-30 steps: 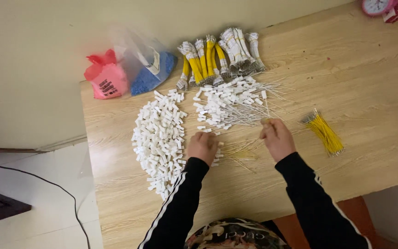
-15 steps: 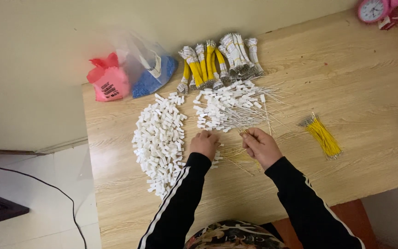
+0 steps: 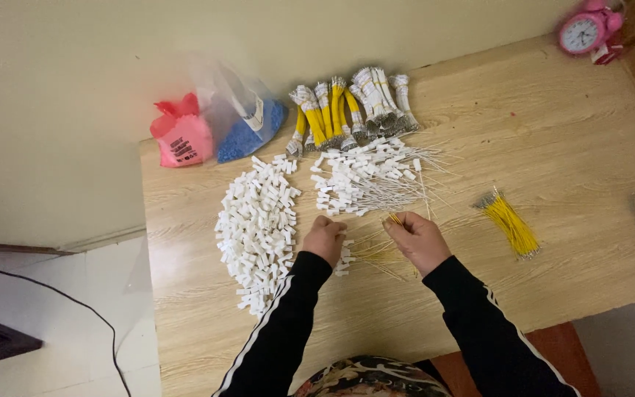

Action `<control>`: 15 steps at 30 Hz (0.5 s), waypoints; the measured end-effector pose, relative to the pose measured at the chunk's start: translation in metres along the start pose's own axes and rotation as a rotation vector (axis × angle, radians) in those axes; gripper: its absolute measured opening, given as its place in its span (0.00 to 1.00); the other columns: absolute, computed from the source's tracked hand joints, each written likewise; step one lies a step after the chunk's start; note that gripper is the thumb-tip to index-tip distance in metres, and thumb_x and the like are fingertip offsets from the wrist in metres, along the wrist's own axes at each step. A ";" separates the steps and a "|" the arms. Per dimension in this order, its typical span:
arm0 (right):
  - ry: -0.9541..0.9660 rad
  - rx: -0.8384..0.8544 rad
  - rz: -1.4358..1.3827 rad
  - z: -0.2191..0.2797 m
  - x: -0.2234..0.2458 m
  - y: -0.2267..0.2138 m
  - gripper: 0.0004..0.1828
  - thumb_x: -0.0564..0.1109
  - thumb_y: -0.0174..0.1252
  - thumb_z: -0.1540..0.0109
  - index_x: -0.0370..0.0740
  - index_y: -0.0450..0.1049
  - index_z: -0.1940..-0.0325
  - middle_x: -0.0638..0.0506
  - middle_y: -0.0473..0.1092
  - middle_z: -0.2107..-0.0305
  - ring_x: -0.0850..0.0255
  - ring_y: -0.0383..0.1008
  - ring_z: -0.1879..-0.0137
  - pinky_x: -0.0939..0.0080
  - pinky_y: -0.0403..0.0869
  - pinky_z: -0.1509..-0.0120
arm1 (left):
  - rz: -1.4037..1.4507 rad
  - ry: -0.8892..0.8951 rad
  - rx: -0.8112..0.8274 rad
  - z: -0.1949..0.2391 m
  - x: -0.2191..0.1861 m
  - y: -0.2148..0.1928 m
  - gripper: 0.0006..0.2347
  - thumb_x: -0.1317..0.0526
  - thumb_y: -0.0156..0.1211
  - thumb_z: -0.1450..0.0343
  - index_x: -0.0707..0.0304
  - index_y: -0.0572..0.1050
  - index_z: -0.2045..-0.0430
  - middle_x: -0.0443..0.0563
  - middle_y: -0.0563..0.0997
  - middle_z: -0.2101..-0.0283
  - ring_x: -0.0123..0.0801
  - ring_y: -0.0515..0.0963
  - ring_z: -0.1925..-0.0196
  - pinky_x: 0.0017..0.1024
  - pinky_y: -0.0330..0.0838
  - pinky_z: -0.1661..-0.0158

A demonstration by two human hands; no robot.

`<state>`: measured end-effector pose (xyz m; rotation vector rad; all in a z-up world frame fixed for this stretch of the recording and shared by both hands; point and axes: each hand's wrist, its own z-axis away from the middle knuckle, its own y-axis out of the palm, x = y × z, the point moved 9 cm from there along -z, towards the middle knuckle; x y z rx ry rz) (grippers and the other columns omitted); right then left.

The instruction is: Assembling small white plastic components onto thin metal wires on a wooden table

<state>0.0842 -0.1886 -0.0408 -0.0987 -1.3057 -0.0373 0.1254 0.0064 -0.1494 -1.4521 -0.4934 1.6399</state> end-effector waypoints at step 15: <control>-0.199 0.143 0.108 0.020 0.073 0.036 0.06 0.41 0.59 0.39 0.35 0.74 0.67 0.51 0.66 0.84 0.68 0.61 0.77 0.69 0.61 0.73 | 1.114 0.078 -0.176 0.050 -0.088 -0.094 0.04 0.67 0.67 0.35 0.68 0.82 0.71 0.55 0.77 0.68 0.31 0.80 0.71 0.25 0.78 0.66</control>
